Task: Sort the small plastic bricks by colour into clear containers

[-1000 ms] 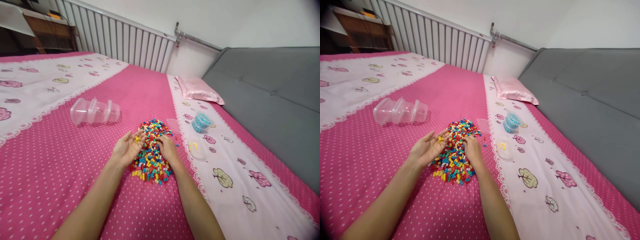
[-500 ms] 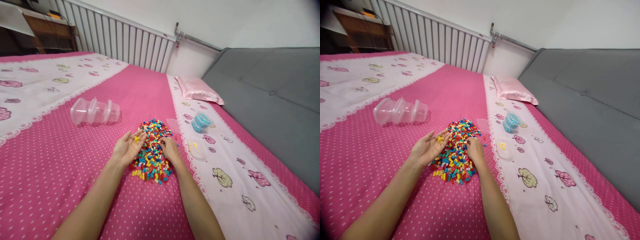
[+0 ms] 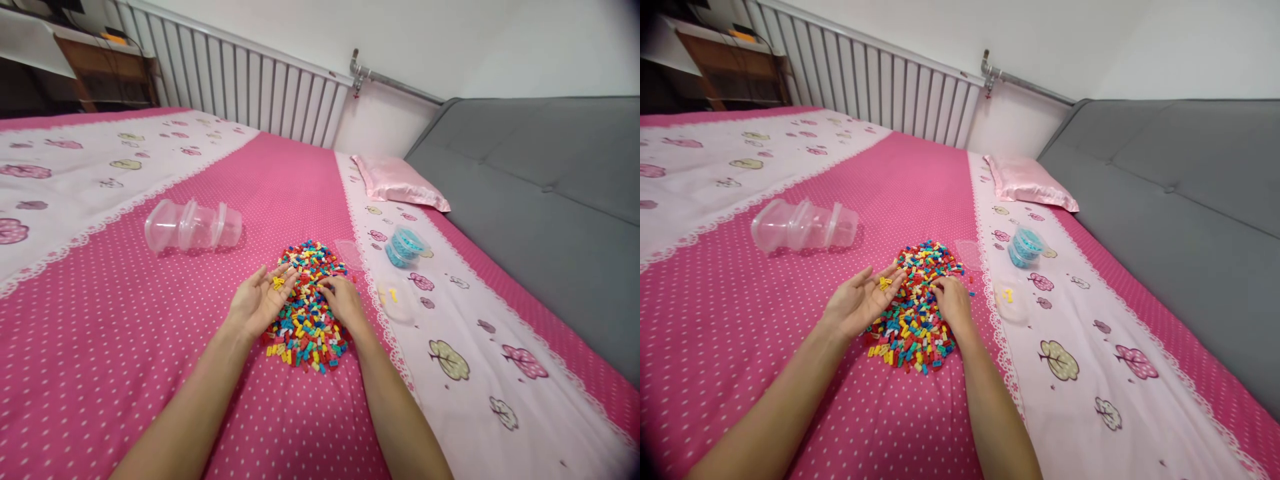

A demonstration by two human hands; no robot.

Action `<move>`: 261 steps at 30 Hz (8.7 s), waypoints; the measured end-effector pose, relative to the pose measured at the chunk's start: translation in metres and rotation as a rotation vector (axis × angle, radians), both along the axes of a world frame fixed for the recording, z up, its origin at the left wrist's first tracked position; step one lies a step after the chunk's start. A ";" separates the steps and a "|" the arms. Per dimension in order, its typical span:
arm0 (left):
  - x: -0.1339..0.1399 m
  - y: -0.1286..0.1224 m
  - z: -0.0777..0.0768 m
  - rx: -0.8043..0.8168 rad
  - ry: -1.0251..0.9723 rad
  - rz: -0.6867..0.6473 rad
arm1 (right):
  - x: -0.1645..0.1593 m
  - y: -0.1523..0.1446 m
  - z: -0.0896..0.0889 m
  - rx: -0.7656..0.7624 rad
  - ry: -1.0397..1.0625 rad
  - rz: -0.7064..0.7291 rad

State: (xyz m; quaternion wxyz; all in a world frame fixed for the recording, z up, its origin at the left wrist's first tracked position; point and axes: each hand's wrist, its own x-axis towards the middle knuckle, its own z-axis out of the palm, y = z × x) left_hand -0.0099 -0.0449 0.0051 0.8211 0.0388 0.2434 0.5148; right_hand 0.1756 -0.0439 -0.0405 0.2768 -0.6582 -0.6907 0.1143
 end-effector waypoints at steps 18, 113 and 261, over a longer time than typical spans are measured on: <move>-0.004 -0.003 0.003 0.072 0.025 -0.113 | 0.003 -0.032 0.052 -0.093 0.173 0.153; -0.008 -0.002 0.004 0.013 0.183 -0.149 | 0.021 0.002 0.005 -0.180 -0.083 -0.096; 0.000 -0.002 -0.006 -0.047 0.153 -0.238 | 0.028 0.001 0.014 -0.180 0.059 0.080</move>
